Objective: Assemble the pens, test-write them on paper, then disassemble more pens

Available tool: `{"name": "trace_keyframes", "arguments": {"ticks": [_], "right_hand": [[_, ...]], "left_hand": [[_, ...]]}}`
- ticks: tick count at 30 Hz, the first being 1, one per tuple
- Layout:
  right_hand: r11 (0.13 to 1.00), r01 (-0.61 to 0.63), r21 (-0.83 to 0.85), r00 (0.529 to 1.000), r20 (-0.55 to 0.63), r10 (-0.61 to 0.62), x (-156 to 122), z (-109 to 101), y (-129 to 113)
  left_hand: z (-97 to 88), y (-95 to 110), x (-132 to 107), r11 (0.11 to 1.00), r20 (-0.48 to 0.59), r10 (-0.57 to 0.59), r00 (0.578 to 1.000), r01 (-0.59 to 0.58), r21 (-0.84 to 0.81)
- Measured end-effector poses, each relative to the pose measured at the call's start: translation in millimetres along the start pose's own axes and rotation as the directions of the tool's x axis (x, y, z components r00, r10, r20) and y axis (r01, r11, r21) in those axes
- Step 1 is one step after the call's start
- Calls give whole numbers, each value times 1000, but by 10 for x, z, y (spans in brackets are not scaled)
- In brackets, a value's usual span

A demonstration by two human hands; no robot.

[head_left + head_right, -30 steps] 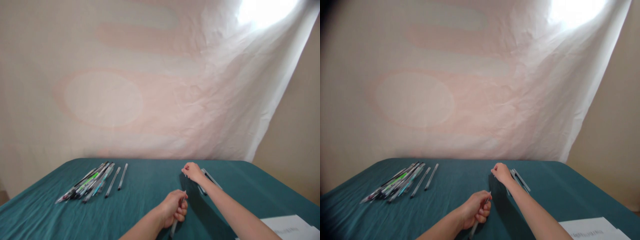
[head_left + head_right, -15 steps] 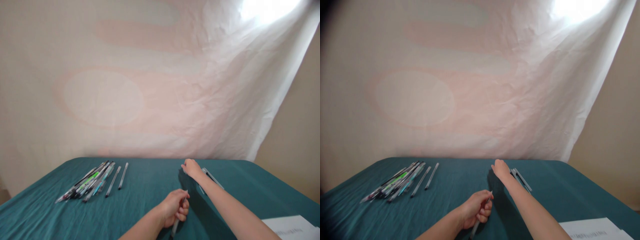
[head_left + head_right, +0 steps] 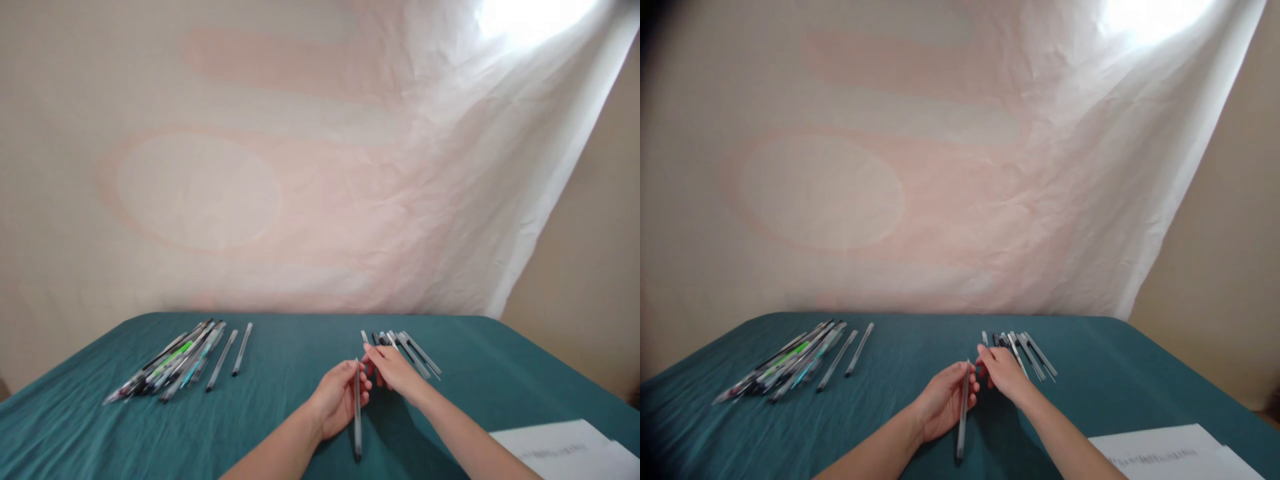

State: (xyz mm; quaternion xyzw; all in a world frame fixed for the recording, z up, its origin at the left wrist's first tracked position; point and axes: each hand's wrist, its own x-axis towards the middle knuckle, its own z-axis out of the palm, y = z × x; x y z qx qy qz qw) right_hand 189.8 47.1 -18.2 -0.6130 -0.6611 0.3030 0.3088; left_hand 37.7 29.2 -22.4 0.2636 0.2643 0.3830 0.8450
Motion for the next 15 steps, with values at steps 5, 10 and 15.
{"name": "trace_keyframes", "arguments": {"ticks": [5,10,15], "right_hand": [[950,-99,295,990,126,64,-295,196,-53],[956,57,289,963,236,-129,-483,174,-156],[956,94,278,961,225,-159,-540,106,-132]], "left_hand": [[-54,46,41,972,-85,229,970,-232,-36],[-116,98,76,942,-166,320,933,-332,-52],[-117,141,60,923,-201,372,906,-385,-29]]}}
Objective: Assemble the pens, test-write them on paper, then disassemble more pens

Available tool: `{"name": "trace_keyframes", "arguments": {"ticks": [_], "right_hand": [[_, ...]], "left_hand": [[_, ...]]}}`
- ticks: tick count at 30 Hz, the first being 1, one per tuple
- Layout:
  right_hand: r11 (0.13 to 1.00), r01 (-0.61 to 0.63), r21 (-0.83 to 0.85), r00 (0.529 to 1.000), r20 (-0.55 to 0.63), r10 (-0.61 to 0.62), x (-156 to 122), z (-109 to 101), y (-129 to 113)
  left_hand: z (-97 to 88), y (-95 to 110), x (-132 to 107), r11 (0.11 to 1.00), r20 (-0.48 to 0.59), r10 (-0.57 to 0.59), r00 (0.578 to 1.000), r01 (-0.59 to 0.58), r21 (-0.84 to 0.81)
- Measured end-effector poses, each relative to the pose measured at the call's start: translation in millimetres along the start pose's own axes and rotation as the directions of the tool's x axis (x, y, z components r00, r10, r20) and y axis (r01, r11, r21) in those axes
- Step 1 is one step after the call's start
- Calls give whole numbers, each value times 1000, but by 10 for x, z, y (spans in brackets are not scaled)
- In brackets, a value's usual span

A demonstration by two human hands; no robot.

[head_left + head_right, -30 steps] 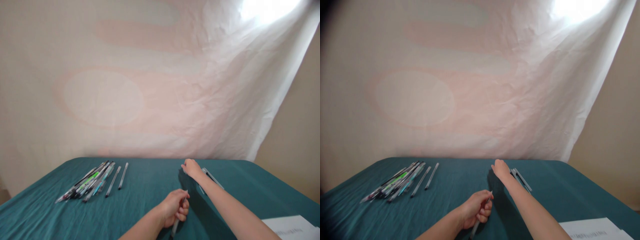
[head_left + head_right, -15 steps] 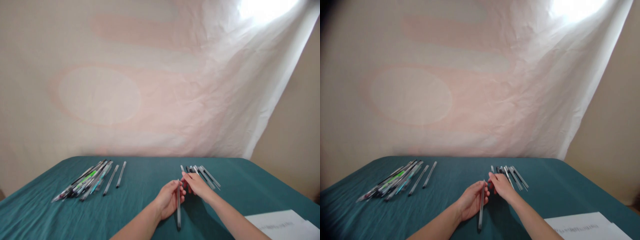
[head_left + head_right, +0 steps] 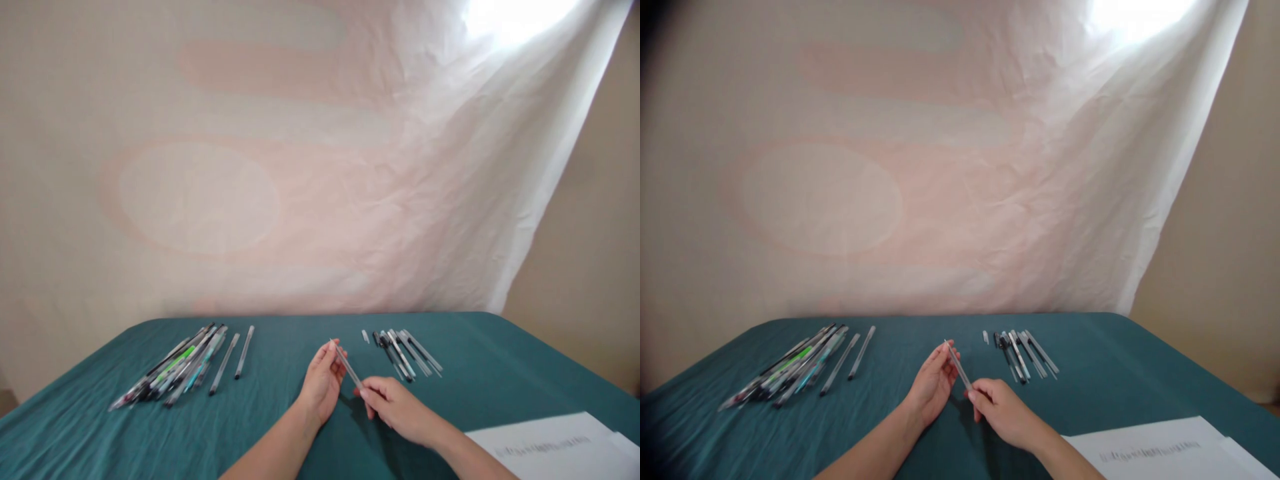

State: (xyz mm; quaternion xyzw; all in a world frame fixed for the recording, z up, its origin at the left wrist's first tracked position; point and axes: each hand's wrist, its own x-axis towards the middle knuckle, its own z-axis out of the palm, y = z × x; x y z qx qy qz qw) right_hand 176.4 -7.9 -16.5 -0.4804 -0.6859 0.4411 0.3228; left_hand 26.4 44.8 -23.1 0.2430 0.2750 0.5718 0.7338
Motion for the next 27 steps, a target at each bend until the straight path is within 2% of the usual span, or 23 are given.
{"name": "trace_keyframes", "arguments": {"ticks": [5,8,11,21,27], "right_hand": [[959,-92,270,986,-108,125,58,1,102],[888,-144,436,963,-146,228,88,-8,131],[846,-143,514,947,-177,268,94,-23,125],[878,-99,469,946,-229,229,90,4,159],[921,-85,379,908,-351,228,108,66,191]], "left_hand": [[22,-33,-50,989,210,-71,975,41,142],[16,-56,-37,992,188,-3,982,-22,128],[-5,-48,1,992,134,66,989,-80,100],[15,-43,-13,990,129,46,991,-63,124],[25,-46,-16,990,117,53,992,-68,124]]}}
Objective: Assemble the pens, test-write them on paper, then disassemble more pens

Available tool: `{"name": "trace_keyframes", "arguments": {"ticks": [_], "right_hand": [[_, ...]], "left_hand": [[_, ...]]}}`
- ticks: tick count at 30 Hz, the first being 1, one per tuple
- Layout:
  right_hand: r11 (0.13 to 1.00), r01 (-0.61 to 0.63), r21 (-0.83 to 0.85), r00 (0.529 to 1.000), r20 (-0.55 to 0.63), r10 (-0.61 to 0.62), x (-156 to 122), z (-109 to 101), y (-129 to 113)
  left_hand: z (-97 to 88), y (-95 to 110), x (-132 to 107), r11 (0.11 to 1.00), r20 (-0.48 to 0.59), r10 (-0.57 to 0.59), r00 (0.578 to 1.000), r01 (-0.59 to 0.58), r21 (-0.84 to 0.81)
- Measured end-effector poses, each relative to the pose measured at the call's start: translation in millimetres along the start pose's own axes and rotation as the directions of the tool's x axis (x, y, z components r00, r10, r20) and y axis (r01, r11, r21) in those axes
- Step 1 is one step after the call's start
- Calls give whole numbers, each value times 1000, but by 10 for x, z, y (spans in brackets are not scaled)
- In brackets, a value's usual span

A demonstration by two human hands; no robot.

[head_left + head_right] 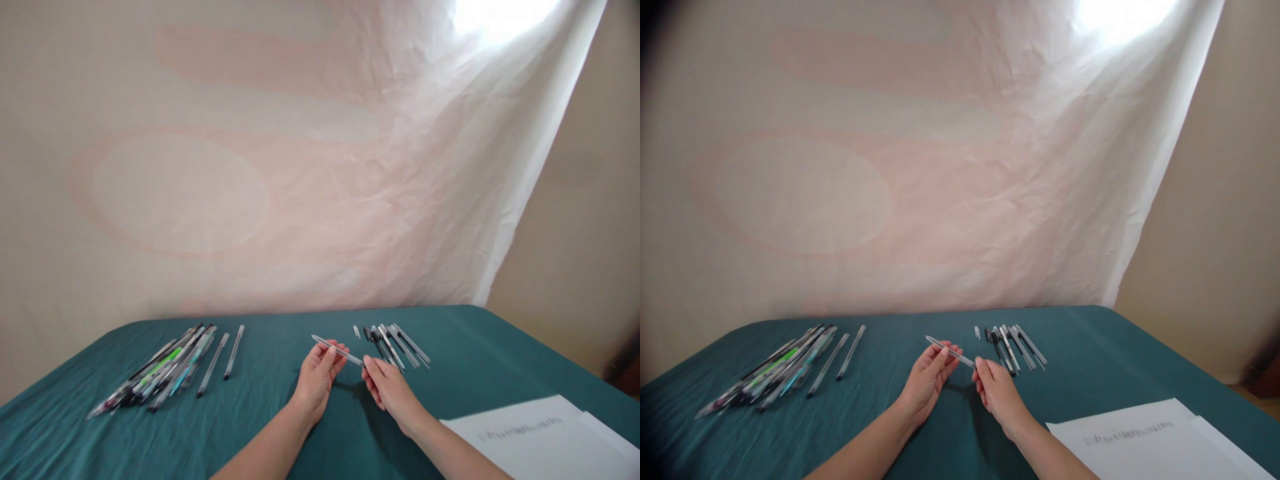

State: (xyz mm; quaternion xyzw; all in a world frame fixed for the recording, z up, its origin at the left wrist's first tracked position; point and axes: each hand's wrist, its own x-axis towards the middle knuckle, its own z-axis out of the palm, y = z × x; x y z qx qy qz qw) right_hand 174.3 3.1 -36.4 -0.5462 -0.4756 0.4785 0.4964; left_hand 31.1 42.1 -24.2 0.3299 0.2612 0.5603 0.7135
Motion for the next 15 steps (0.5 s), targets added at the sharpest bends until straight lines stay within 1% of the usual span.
{"name": "trace_keyframes", "arguments": {"ticks": [3,8,13,15], "right_hand": [[999,22,-29,999,-48,-23,8,15,34],[994,66,-91,994,-84,-74,9,24,61],[978,162,-131,984,-59,-171,-36,26,19],[982,153,-111,986,-50,-159,-37,24,12]], "left_hand": [[-3,-16,-1,1000,0,7,1000,-7,-3],[-8,-32,3,1000,-21,-4,1000,4,-18],[-27,-40,20,999,-38,2,999,-4,-36],[-34,-45,26,999,-39,11,999,-13,-37]]}}
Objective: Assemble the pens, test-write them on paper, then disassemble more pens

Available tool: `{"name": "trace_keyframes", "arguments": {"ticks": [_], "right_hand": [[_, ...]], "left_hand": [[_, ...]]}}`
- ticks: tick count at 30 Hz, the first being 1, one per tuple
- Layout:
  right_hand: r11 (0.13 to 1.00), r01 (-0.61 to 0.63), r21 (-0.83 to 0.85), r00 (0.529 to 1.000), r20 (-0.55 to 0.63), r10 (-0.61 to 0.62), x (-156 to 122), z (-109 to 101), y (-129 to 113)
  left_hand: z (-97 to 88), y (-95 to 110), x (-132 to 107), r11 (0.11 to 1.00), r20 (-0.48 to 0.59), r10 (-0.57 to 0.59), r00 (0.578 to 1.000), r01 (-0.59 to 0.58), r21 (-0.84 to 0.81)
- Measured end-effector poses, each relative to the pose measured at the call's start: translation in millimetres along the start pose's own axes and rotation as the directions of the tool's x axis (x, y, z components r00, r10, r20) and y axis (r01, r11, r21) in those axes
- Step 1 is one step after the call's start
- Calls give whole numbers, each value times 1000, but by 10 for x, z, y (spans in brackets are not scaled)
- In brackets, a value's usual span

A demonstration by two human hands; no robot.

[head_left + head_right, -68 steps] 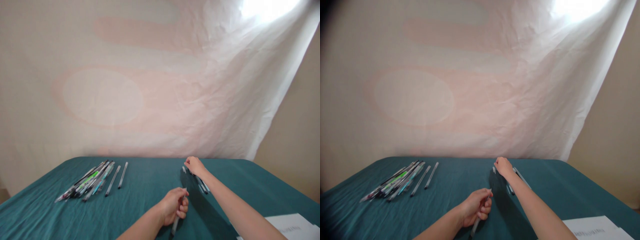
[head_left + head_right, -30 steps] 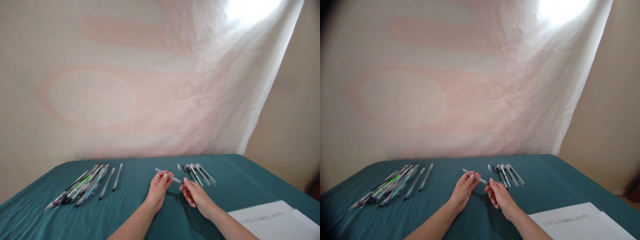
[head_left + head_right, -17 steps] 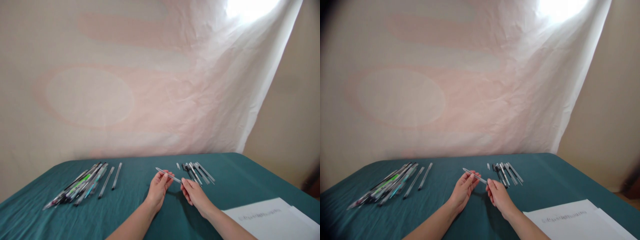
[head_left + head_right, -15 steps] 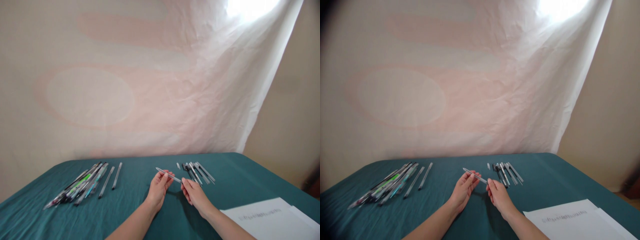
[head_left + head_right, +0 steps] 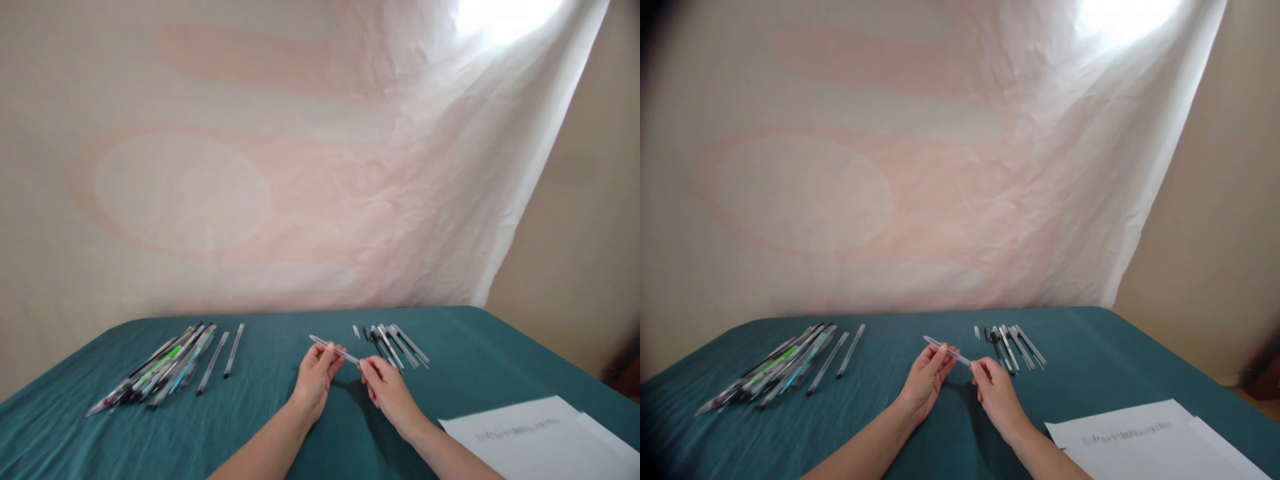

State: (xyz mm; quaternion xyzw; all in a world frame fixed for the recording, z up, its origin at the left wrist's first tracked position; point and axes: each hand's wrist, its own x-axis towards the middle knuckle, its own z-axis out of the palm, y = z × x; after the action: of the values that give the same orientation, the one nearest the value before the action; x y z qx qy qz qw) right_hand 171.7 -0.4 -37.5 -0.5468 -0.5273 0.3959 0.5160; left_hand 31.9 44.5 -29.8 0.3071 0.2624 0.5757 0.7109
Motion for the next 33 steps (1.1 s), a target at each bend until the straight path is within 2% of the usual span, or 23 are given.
{"name": "trace_keyframes", "arguments": {"ticks": [4,6,12,18,23,29,33], "right_hand": [[989,-126,74,991,41,124,38,-2,23],[986,-148,73,987,78,142,52,-7,36],[998,-50,36,995,85,47,21,-26,3],[983,-150,103,985,103,139,19,-16,-33],[997,-61,55,995,86,56,20,-27,-15],[978,-161,129,984,94,149,23,-15,-50],[993,-91,78,994,74,85,14,-22,-38]], "left_hand": [[-4,-1,1,1000,-6,-9,1000,9,3],[-1,4,-3,1000,1,-19,1000,19,7],[0,22,-3,1000,10,-7,1000,7,1],[-8,23,4,1000,3,8,1000,-8,2],[-23,3,15,1000,17,17,1000,-17,-2],[-37,-5,21,1000,20,17,1000,-17,-3],[-24,11,24,1000,12,17,1000,-17,-8]]}}
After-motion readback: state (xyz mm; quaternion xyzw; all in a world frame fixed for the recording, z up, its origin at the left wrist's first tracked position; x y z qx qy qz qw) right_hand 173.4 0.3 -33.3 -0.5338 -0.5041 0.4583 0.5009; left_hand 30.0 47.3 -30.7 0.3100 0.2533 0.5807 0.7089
